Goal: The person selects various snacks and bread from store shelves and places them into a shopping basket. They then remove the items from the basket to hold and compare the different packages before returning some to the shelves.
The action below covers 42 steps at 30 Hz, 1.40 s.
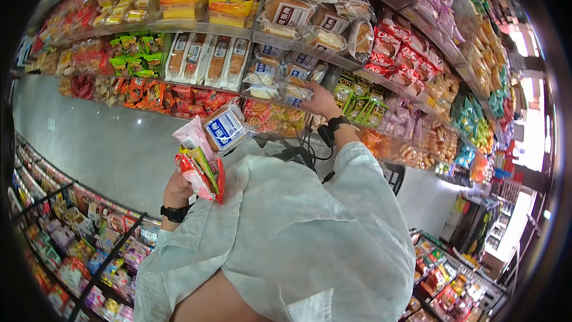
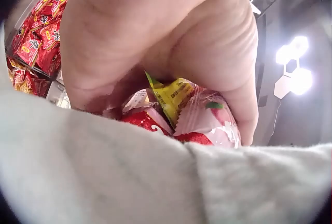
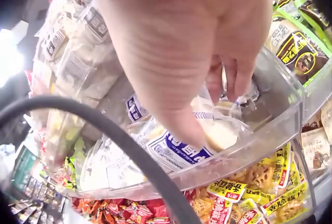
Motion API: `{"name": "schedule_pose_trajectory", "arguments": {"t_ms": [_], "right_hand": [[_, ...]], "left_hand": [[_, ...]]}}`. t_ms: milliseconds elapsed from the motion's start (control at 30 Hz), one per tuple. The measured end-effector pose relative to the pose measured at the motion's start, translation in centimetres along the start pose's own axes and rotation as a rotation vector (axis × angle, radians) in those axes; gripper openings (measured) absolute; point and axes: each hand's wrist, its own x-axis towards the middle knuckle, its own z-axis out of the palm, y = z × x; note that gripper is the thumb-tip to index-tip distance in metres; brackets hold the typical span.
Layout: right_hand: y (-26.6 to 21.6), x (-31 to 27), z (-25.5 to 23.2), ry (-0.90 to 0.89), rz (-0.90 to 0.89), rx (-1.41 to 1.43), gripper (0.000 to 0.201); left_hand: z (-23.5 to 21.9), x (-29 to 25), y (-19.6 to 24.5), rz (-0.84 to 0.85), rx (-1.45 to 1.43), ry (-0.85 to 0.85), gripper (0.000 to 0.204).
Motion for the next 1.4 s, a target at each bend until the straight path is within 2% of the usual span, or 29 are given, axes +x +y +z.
{"name": "schedule_pose_trajectory", "arguments": {"t_ms": [67, 167, 300, 433, 533, 633, 767, 900, 1000, 1067, 1100, 1200, 1300, 1400], "right_hand": [[-1.6, -1.3, -0.3, 0.133, -0.063, 0.009, 0.067], [-3.5, -3.0, -2.0, 0.198, 0.07, 0.173, 0.067], [-3.9, -4.6, -3.4, 0.39, 0.024, 0.153, 0.07], [-5.9, -4.7, -5.2, 0.441, -0.109, 0.057, 0.067], [-5.5, -3.1, -5.2, 0.238, -0.169, 0.025, 0.066], [-5.6, -1.0, -3.9, 0.077, -0.183, -0.066, 0.066], [-5.3, 1.9, -1.2, 0.065, -0.362, 0.017, 0.071], [-4.8, 2.5, -1.7, 0.036, -0.323, 0.113, 0.07], [-3.7, 1.8, -2.8, -0.023, -0.071, 0.108, 0.069], [-1.1, 2.6, -1.9, -0.13, -0.104, 0.135, 0.067], [-1.4, 2.6, -2.2, -0.185, -0.12, 0.149, 0.066], [-2.7, 1.4, -2.7, -0.088, -0.321, -0.098, 0.06], [-2.9, 1.4, -1.3, -0.057, -0.346, -0.185, 0.058], [-2.2, 2.0, 0.6, -0.002, -0.362, -0.097, 0.056]], "left_hand": [[-1.0, 0.0, 1.1, -0.032, -0.035, -0.003, 0.103], [-3.3, 0.3, 2.3, -0.081, -0.051, -0.018, 0.101], [-5.1, 0.9, 2.5, -0.12, -0.038, -0.018, 0.101], [-4.2, 1.7, 2.9, -0.12, -0.008, -0.004, 0.104], [-1.4, 2.1, 3.2, -0.031, 0.034, -0.024, 0.107], [-1.3, 1.7, 2.0, -0.056, 0.075, 0.04, 0.108], [1.1, 1.0, 0.7, -0.024, 0.06, 0.098, 0.108], [2.1, 0.6, -0.9, 0.024, 0.031, 0.172, 0.109], [2.2, 0.3, -2.1, 0.046, -0.011, 0.159, 0.106], [2.4, 0.5, -2.7, 0.062, -0.03, 0.153, 0.105], [2.3, 0.5, -3.1, 0.069, -0.034, 0.16, 0.105], [2.1, 0.2, -3.7, 0.068, -0.021, 0.191, 0.106], [2.7, 0.2, -3.5, 0.082, -0.048, 0.208, 0.1], [2.8, 0.1, -3.6, 0.092, -0.066, 0.259, 0.095]]}}
